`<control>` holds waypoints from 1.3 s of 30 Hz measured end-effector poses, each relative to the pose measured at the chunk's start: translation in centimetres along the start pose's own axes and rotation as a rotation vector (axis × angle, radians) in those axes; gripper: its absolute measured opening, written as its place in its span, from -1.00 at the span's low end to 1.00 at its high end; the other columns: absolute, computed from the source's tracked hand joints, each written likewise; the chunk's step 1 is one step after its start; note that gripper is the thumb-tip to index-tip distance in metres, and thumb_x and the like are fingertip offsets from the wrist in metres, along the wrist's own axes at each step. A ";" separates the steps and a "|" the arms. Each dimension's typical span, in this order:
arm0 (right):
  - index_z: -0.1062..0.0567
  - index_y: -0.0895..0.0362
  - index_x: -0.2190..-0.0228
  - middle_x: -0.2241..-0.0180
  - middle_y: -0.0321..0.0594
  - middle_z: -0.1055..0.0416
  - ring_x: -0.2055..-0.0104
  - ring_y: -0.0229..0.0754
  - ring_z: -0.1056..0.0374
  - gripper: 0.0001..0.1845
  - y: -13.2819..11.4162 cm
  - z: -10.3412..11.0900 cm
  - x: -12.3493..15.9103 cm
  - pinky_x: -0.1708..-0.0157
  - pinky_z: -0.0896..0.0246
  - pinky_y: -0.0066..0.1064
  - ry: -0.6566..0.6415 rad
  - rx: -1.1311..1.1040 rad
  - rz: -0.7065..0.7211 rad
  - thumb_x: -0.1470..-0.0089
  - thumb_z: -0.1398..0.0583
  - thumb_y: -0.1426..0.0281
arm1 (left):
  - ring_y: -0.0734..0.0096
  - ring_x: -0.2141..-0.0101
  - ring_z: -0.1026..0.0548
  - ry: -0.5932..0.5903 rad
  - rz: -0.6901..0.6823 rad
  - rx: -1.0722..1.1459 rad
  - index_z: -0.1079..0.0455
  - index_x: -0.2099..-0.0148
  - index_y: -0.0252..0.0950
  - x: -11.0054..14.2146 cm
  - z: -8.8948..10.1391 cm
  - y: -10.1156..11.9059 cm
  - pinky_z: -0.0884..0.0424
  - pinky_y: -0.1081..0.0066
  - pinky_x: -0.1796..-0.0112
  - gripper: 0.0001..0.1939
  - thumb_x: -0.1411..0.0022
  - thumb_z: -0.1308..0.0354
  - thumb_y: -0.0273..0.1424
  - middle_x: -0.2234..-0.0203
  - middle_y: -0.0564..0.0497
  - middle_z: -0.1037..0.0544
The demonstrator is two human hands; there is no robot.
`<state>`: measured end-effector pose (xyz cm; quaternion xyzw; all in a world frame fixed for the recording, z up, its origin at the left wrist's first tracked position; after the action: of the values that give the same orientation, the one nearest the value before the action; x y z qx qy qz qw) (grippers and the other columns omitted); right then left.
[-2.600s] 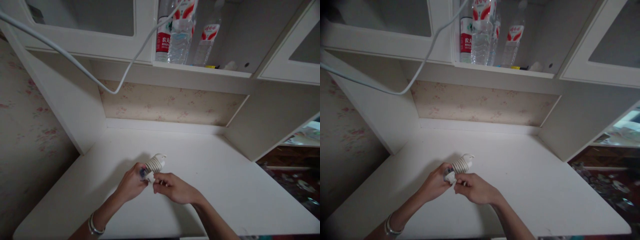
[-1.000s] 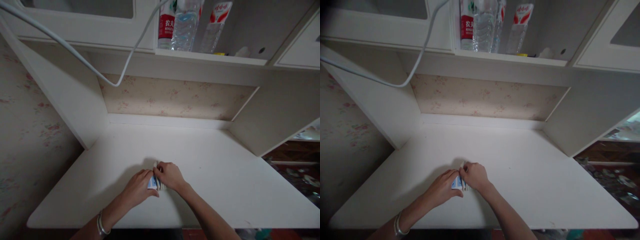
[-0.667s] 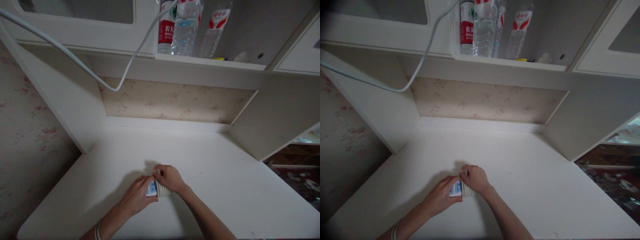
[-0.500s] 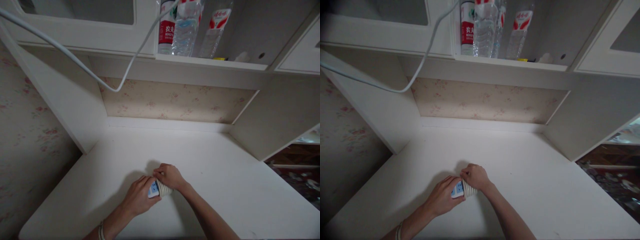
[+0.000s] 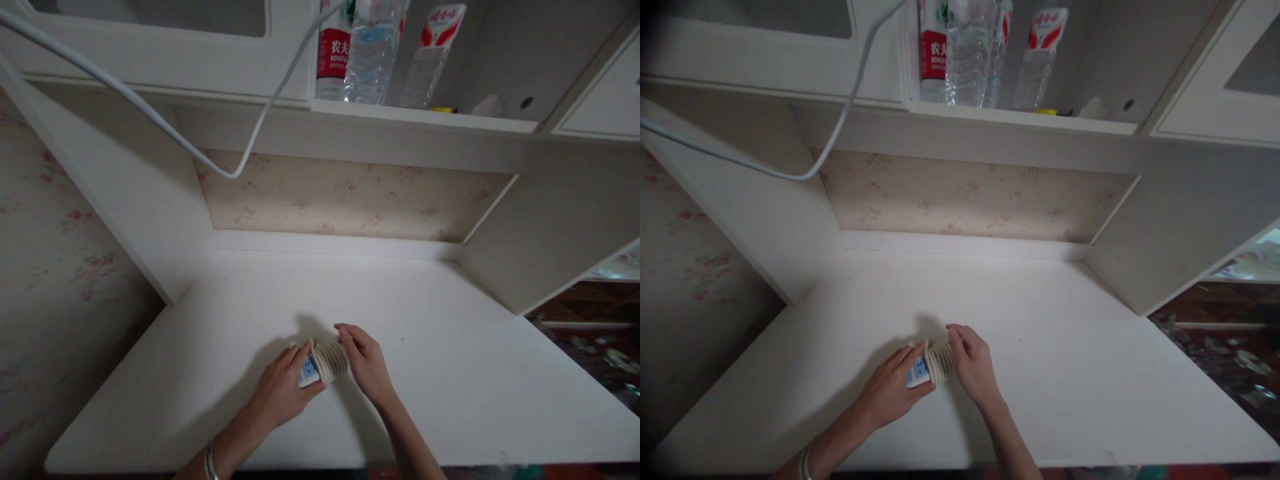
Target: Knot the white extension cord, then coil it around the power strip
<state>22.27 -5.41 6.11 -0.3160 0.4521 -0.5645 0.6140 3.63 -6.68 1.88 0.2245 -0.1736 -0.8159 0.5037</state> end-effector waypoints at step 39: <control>-0.20 0.02 -0.22 -0.01 -0.16 -0.38 0.29 -0.18 -0.46 -0.13 2.7 -0.9 8.2 0.26 -0.36 -0.39 0.265 -0.761 -0.511 0.13 -0.34 0.28 | 0.22 0.15 -0.44 0.293 -0.245 -0.253 -0.43 0.10 -0.20 0.2 3.1 6.7 -0.41 0.20 0.12 -0.82 -0.29 -0.05 -0.40 0.15 -0.09 -0.49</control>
<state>22.20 -12.88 1.68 -0.5446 0.6091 -0.5272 0.2332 6.85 -9.63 7.86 0.2948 0.0337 -0.8450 0.4450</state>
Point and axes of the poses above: each hand's wrist, its own x-axis away from the middle knuckle, its own z-axis out of the back of the hand, y = z × x, the point moved 3 cm from there along -x, towards the middle knuckle
